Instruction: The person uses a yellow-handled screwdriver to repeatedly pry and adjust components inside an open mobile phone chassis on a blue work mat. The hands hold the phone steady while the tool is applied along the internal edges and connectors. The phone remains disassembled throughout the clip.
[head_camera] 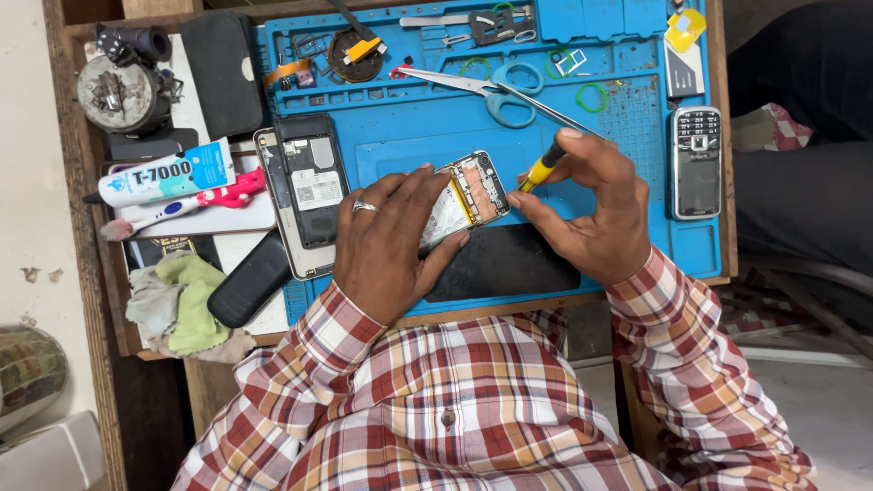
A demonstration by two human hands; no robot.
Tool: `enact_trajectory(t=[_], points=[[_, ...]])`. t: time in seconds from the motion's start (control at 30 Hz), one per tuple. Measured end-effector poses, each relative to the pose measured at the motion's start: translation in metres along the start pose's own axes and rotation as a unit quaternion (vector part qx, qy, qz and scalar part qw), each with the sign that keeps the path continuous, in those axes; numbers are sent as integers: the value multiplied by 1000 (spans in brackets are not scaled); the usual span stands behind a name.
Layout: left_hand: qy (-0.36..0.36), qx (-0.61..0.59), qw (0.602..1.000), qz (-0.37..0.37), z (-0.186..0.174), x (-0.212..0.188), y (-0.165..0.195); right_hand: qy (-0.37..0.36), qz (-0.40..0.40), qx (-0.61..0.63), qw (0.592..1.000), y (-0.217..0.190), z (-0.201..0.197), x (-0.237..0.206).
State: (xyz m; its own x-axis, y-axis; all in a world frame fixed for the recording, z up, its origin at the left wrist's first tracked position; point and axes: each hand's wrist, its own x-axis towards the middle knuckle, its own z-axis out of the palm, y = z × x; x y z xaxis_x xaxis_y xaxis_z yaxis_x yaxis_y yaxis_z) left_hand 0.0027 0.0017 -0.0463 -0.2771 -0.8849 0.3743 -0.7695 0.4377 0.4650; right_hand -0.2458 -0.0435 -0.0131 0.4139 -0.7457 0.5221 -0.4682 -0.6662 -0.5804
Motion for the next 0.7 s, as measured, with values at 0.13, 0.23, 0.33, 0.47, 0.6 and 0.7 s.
enact_trajectory(t=[0.13, 0.23, 0.33, 0.47, 0.6, 0.7], points=[[-2, 6, 1000, 0, 1, 1, 1, -69, -42, 86, 993, 1, -5, 2], [-9, 6, 1000, -4, 1, 0, 1, -13, -26, 26, 999, 0, 2, -2], [-10, 6, 1000, -3, 1, 1, 2, 10, -80, -50, 996, 5, 4, -1], [-6, 6, 1000, -2, 2, 0, 0, -37, -28, 49, 998, 9, -3, -1], [-7, -5, 1000, -2, 3, -1, -2, -21, -26, 22, 999, 8, 0, -7], [-5, 14, 1000, -2, 3, 0, 0, 13, -51, -22, 998, 13, 4, -10]])
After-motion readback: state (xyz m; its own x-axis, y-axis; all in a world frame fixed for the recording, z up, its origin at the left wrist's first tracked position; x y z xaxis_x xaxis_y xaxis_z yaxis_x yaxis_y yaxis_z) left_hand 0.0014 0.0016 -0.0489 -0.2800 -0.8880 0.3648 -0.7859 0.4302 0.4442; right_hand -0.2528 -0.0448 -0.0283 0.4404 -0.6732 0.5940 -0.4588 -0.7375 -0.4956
